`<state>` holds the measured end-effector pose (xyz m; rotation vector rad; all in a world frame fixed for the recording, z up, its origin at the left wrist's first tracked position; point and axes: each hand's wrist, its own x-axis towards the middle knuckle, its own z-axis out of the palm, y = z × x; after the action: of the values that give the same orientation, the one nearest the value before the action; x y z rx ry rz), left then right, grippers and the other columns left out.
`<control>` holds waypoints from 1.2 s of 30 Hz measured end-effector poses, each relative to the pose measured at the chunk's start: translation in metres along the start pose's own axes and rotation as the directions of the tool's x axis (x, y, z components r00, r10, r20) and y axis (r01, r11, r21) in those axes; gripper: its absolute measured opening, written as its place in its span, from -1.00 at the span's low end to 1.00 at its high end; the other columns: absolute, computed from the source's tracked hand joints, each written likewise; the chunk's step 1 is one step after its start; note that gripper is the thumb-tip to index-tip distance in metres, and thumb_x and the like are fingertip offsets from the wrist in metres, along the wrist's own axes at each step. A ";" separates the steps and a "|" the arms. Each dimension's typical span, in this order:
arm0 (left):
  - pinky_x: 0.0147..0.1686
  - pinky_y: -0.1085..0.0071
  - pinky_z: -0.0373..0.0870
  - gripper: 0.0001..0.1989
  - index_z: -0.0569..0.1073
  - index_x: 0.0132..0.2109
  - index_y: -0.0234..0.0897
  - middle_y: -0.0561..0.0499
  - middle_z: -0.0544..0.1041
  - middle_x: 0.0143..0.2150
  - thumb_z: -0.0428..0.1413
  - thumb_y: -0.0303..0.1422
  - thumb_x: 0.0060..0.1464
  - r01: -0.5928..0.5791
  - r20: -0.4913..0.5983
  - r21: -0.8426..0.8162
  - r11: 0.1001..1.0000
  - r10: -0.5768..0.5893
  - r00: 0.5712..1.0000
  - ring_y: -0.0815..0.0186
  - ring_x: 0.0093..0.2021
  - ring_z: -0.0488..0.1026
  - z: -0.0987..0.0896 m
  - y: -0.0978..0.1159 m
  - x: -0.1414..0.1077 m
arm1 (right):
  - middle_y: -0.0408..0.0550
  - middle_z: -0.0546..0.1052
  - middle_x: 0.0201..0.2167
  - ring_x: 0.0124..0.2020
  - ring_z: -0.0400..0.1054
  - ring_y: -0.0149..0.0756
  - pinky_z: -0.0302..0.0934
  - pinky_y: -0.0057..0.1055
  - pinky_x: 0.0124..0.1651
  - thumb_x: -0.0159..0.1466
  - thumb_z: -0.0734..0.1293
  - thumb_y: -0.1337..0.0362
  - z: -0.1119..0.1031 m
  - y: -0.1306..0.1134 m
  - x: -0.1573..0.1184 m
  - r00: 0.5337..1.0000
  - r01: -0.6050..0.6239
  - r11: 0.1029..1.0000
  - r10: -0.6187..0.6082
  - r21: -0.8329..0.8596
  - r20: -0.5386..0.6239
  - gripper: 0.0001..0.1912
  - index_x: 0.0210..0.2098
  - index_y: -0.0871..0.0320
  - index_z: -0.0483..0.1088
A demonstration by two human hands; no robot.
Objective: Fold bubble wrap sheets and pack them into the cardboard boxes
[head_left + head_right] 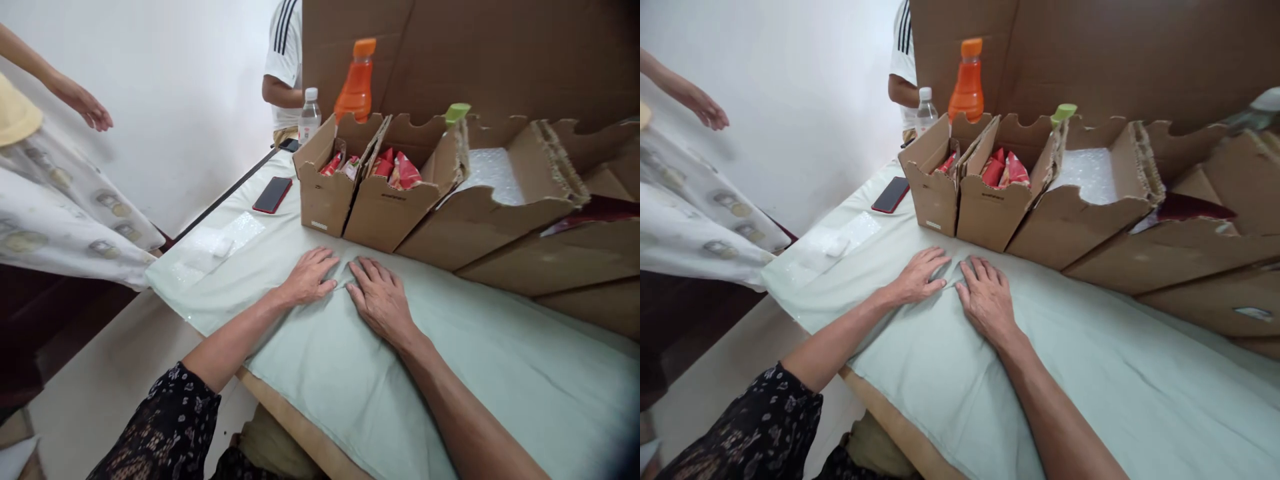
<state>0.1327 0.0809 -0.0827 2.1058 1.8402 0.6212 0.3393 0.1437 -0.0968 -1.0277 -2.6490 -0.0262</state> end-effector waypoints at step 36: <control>-0.17 0.33 0.48 -0.72 0.62 -0.17 -0.25 0.03 0.62 -0.28 0.23 -0.23 -0.02 0.261 -0.618 -0.524 0.811 -0.572 0.540 0.27 -0.29 0.52 -0.157 -0.004 -0.118 | 0.19 0.48 0.31 0.30 0.31 0.07 0.18 -0.02 0.24 0.47 0.15 0.14 0.000 0.000 0.003 0.998 -0.009 0.994 0.015 0.107 -0.054 -0.51 0.24 0.19 0.47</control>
<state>0.0411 -0.0459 0.0363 1.0833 2.2579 1.7463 0.3374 0.1459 -0.0964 -0.9934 -2.5650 0.0874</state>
